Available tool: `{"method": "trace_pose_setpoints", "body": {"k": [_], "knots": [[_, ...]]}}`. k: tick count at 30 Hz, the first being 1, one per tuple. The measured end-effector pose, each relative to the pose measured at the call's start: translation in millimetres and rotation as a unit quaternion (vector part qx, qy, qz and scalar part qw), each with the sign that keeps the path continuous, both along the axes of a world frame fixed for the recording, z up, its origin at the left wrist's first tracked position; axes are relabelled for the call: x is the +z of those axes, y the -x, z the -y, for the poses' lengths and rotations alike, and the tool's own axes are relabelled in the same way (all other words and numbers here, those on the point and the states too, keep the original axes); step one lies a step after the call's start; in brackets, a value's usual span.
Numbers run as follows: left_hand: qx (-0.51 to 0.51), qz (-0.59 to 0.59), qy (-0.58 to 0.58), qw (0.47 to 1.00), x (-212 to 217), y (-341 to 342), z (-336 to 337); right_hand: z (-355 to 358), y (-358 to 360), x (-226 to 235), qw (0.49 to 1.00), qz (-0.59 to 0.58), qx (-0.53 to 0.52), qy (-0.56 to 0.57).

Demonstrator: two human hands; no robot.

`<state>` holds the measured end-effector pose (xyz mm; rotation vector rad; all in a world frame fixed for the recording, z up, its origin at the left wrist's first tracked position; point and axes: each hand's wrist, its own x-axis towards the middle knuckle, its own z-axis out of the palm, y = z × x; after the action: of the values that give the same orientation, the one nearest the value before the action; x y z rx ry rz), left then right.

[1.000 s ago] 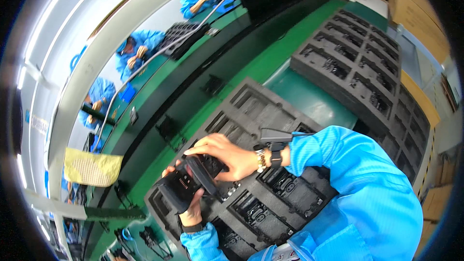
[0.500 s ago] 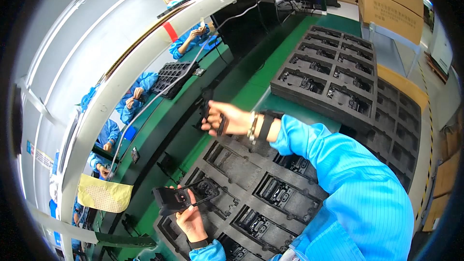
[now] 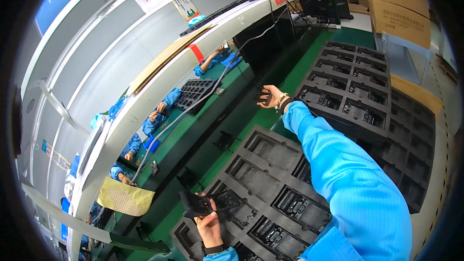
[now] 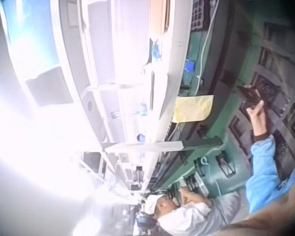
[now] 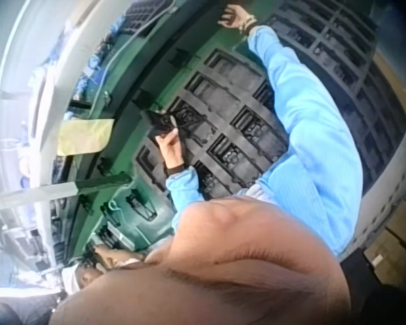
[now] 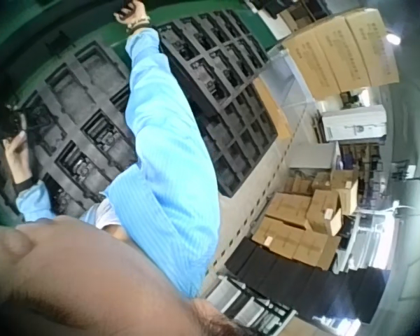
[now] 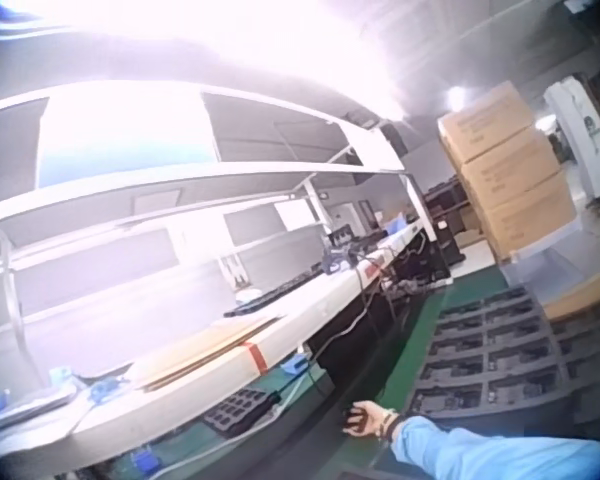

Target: Inspecting and organizing black electronic devices within foam trays on an assembly line.

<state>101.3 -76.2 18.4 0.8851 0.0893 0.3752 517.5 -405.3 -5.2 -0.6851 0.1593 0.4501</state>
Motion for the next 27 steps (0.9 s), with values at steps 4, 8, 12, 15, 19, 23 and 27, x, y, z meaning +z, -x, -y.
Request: {"method": "trace_pose_setpoints", "body": {"k": [4,8,12,15,19,23,27], "knots": [[-0.004,-0.005,-0.005,1.0,-4,-2,-1,7,-23,-33,0.968,-0.119,-0.216,-0.05],[0.004,-0.007,-0.002,1.0,0,-3,3,2,-25,-46,0.908,-0.177,-0.379,0.004],[0.012,-0.022,-0.024,0.999,3,-5,1,-25,-18,-56,0.881,-0.181,-0.398,0.178],[0.009,-0.028,-0.038,0.999,6,-3,0,-38,-13,-69,0.896,-0.129,-0.411,0.11],[-0.006,-0.011,-0.03,0.999,7,-3,4,-27,-34,-86,0.864,-0.077,-0.493,0.058],[-0.016,-0.019,-0.015,1.0,2,-8,8,11,-58,-107,0.875,0.05,-0.481,0.018],[-0.006,-0.01,-0.024,1.0,0,-5,0,-18,-58,-98,0.875,0.081,-0.477,0.03]]}}
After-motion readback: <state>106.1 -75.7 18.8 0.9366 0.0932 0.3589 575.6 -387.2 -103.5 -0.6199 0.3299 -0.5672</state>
